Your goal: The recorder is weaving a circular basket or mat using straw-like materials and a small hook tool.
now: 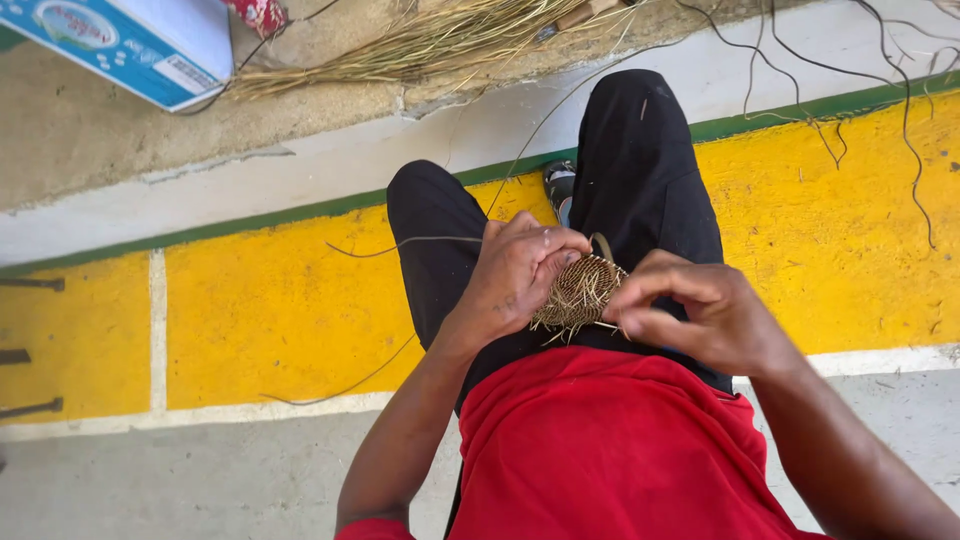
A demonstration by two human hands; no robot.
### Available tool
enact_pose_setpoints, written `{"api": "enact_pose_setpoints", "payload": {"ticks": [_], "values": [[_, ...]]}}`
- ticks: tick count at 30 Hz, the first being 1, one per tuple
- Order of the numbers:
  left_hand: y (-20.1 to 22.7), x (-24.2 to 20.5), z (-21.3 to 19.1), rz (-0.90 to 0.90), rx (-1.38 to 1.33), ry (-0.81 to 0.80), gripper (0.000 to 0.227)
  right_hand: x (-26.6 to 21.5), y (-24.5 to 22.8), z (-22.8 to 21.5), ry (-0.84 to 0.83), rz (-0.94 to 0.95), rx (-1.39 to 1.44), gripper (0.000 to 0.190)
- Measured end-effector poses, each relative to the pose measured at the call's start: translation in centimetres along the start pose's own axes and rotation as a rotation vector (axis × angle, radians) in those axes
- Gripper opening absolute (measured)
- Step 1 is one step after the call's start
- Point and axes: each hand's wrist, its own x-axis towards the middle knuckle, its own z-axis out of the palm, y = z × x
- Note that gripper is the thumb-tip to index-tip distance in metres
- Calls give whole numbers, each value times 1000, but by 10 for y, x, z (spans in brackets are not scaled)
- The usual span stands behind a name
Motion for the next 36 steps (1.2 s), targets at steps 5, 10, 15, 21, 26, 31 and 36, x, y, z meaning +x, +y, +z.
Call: {"api": "enact_pose_setpoints", "payload": {"ticks": [5,10,15,21,26,31,36], "values": [[1,1,-1,-2,4,35,15,12,8,14,137,36,-285,25],[-2,-1,1,0,-4,47,14,19,15,18,278,-100,-412,21],[-3,-2,0,2,-28,17,15,20,27,18,311,-134,-367,21],[-4,-2,6,1,-39,30,16,26,22,16,287,-274,-516,25],[0,-4,1,-11,-13,13,17,26,33,16,258,-305,-596,27],[-2,-7,1,-11,-30,28,15,29,13,9,179,-291,-547,24],[-3,-4,1,-20,-11,45,13,24,19,12,249,-191,-421,20]]}}
